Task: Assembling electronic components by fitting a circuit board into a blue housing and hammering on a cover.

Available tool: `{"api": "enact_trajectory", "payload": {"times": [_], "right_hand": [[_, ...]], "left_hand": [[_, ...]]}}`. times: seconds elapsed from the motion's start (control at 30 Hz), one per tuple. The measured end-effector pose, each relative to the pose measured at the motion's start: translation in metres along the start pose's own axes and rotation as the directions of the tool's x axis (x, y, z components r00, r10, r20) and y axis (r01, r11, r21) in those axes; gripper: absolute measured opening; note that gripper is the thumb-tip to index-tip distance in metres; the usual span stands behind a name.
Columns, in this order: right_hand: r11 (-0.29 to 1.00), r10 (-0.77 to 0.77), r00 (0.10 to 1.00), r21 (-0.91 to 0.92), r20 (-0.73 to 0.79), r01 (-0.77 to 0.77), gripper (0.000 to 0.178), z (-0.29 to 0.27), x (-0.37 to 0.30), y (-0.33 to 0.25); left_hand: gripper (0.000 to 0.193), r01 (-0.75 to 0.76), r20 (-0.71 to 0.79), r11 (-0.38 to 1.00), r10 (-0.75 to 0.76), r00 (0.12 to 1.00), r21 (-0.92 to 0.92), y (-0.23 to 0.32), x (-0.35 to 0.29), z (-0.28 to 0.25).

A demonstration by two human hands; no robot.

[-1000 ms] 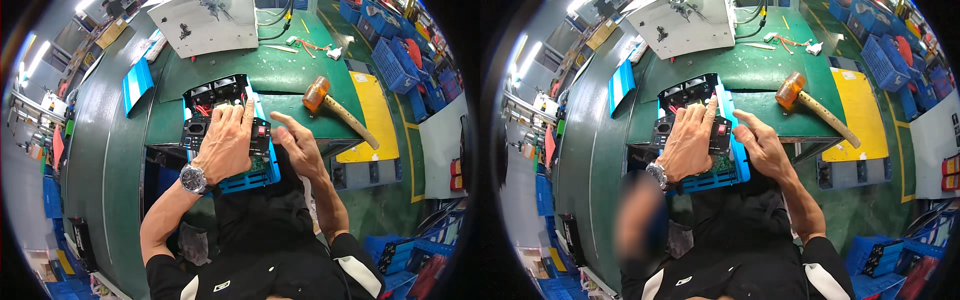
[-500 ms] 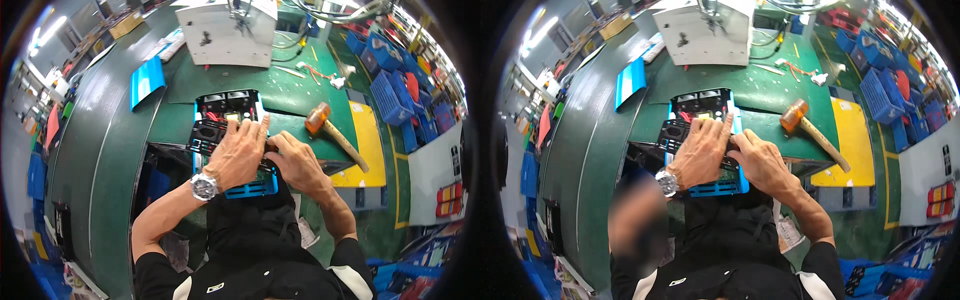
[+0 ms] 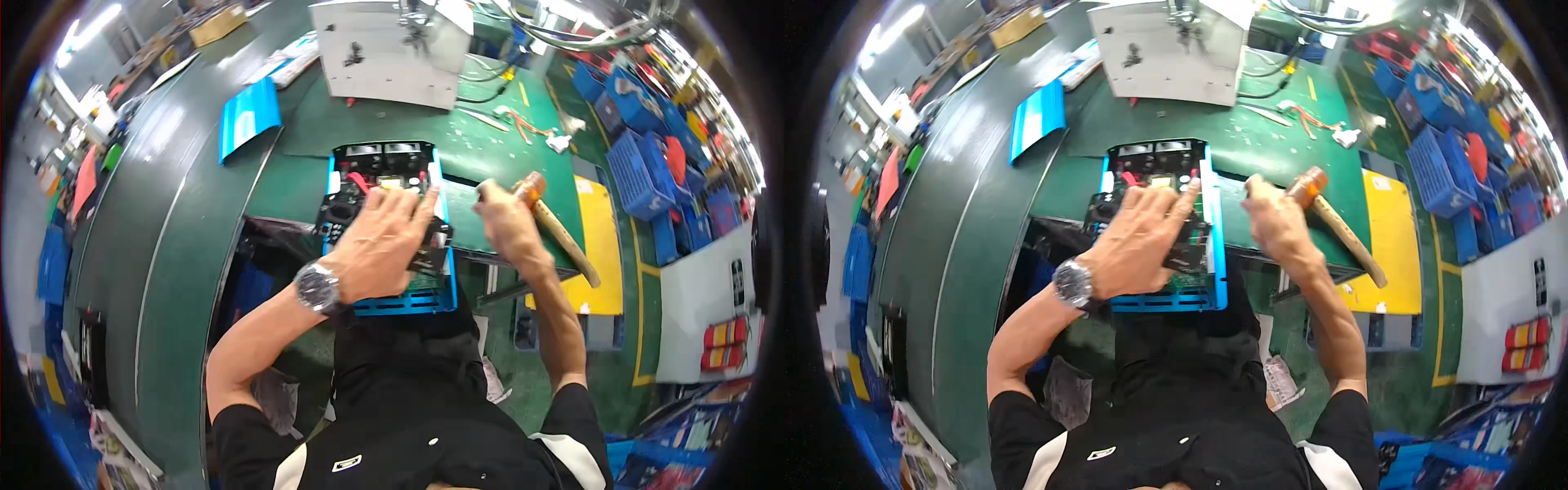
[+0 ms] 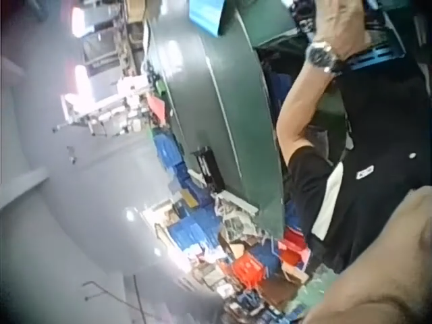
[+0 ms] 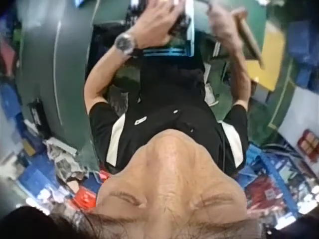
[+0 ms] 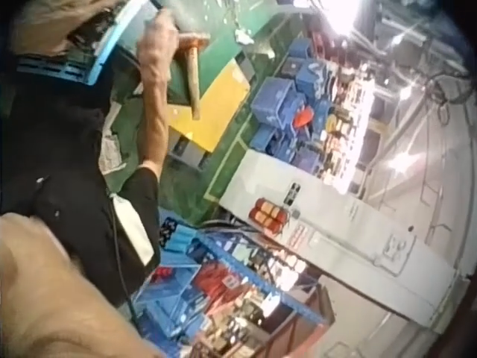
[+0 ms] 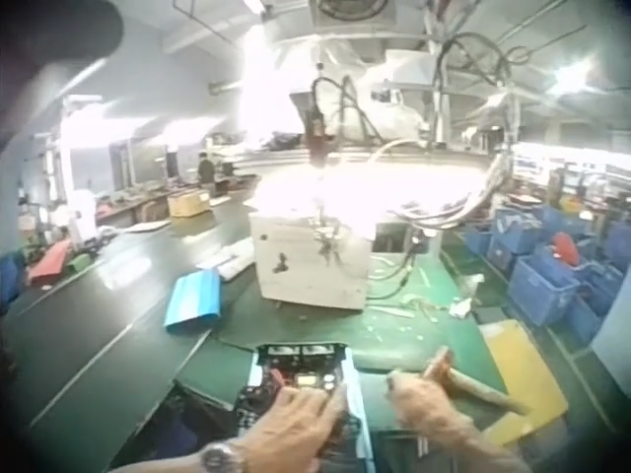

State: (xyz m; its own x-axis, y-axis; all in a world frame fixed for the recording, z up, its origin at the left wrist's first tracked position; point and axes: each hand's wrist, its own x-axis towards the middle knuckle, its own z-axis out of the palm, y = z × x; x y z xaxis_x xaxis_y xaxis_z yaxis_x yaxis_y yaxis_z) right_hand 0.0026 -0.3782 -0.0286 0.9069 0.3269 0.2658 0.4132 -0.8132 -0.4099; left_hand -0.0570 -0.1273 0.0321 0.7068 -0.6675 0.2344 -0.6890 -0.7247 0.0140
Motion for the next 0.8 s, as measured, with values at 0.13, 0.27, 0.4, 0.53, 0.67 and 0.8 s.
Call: {"api": "enact_trajectory", "payload": {"times": [0.13, 0.27, 0.4, 0.53, 0.67, 0.8], "right_hand": [[0.989, 0.067, 0.997, -0.128, -0.024, -0.069, 0.022, 0.056, -0.013, 0.040], [0.984, 0.062, 0.966, -0.146, -0.252, -0.101, 0.027, 0.056, -0.010, 0.041], [0.979, 0.059, 0.883, 0.198, -0.466, 0.039, 0.025, 0.054, -0.041, 0.018], [0.635, 0.390, 0.917, 0.697, 0.084, -0.334, 0.030, 0.065, -0.099, 0.000], [0.118, 0.227, 0.869, 0.874, 0.439, -0.472, 0.046, 0.081, -0.097, -0.014], [0.108, 0.156, 0.901, 0.899, 0.405, -0.423, 0.041, 0.091, -0.087, -0.008]], "left_hand": [[0.111, -0.004, -0.030, 0.997, 0.001, 1.000, -0.072, -0.010, -0.008, -0.004], [0.116, 0.005, -0.040, 0.997, -0.008, 0.999, -0.078, -0.012, -0.011, -0.003], [0.117, 0.008, -0.044, 0.999, -0.010, 0.999, -0.053, -0.017, -0.020, -0.007], [0.119, -0.021, -0.093, 0.999, 0.017, 0.996, -0.045, -0.034, -0.033, -0.003], [0.122, -0.054, -0.075, 0.999, 0.054, 0.996, 0.002, -0.026, -0.043, -0.003], [0.118, -0.012, -0.098, 0.993, 0.024, 0.995, 0.117, 0.001, -0.050, -0.008]]}}
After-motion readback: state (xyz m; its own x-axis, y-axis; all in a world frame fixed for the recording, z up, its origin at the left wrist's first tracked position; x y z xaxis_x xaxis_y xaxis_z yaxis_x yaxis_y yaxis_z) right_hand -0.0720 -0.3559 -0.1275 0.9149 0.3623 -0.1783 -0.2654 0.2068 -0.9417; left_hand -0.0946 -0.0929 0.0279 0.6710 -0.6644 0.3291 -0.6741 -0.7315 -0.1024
